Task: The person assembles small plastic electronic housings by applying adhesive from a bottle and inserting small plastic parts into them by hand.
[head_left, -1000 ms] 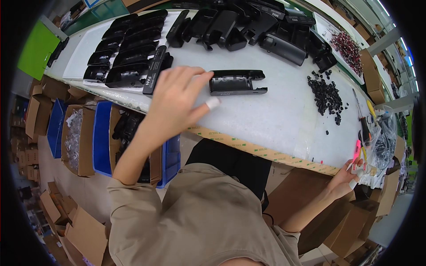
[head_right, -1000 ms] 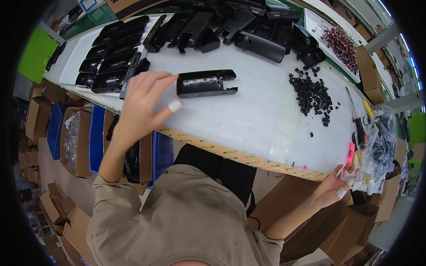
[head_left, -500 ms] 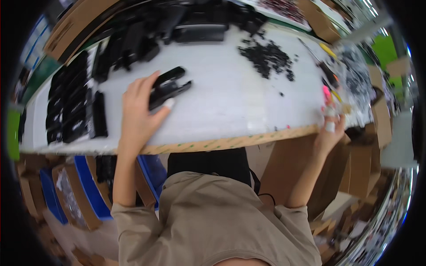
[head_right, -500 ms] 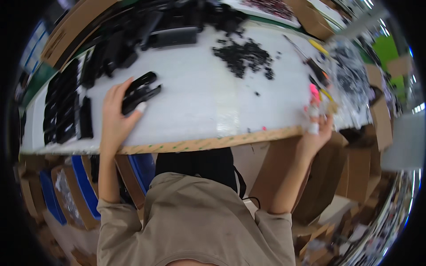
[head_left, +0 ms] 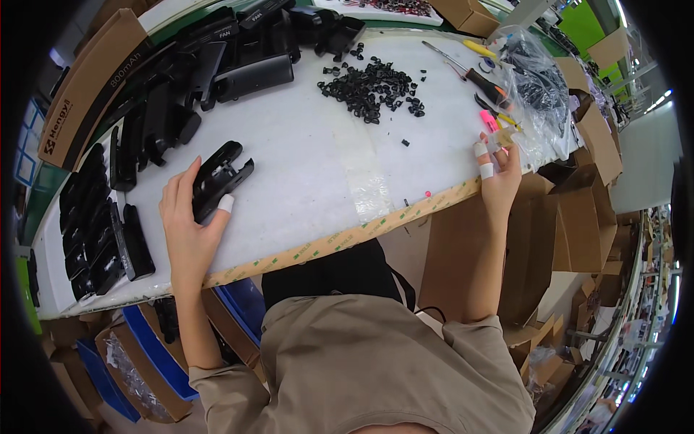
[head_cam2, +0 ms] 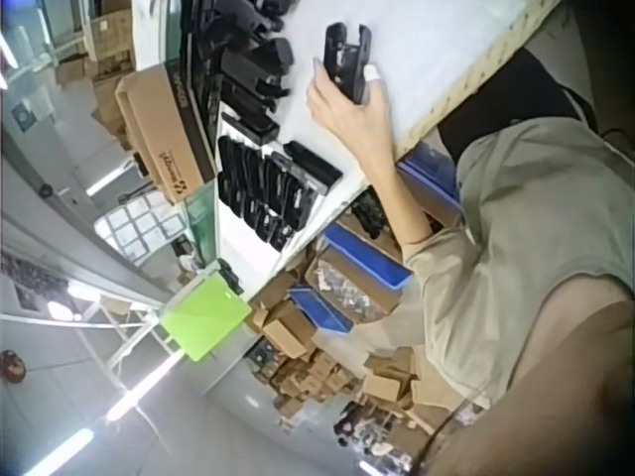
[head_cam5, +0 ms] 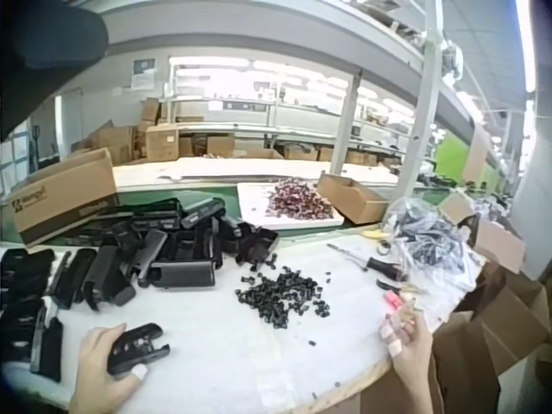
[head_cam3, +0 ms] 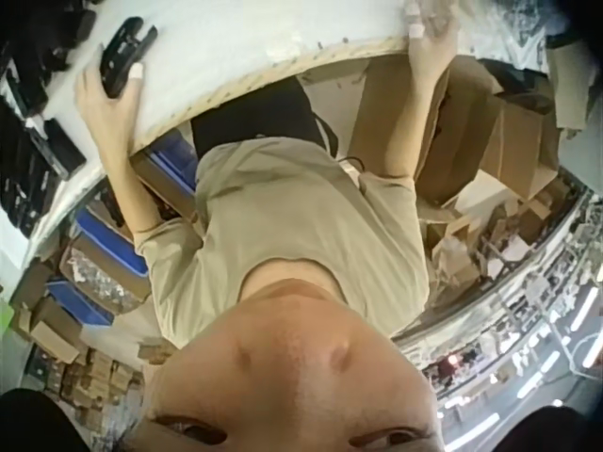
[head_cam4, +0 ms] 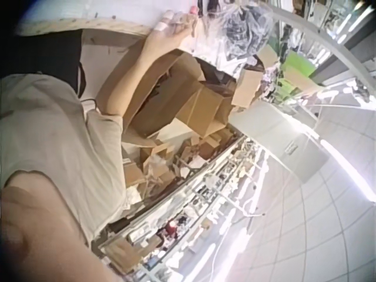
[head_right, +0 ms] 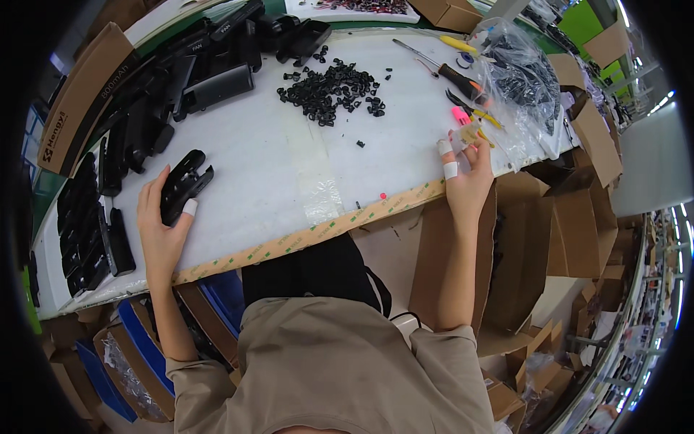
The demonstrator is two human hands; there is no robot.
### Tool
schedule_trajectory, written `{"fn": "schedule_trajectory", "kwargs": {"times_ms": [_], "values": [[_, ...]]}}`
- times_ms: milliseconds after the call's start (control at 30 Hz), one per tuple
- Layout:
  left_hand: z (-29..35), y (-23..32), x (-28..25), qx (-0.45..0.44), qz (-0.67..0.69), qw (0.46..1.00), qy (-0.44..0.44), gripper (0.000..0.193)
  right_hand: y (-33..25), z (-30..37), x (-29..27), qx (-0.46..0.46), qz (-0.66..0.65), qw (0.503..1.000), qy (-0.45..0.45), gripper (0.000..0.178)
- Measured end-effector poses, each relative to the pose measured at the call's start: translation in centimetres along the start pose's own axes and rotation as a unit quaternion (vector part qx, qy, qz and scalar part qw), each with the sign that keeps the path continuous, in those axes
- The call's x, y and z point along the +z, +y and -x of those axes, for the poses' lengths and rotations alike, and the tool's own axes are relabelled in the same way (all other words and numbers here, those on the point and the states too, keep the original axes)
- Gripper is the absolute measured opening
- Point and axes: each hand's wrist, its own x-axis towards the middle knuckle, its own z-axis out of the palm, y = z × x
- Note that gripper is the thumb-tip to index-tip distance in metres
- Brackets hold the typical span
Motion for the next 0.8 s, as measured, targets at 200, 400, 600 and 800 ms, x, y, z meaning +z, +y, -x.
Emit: {"fn": "schedule_trajectory", "kwargs": {"times_ms": [200,400,600,800], "values": [[0.0,-0.1,0.0,0.005,-0.005,1.000,-0.001,0.058,-0.1,0.0,0.4,-0.032,0.013,0.999,0.012,0.035],[0.0,0.0,0.0,0.006,-0.010,1.000,0.003,0.058,-0.6,0.1,0.1,-0.042,0.048,0.998,0.005,0.037],[0.1,0.1,-0.3,0.009,-0.018,1.000,0.006,0.059,-0.5,1.2,-0.6,-0.092,0.078,0.988,0.099,0.037],[0.1,0.9,-0.2,0.038,-0.052,0.998,0.006,0.056,-4.1,3.0,-0.2,-0.205,0.016,0.973,0.107,0.021]]}}
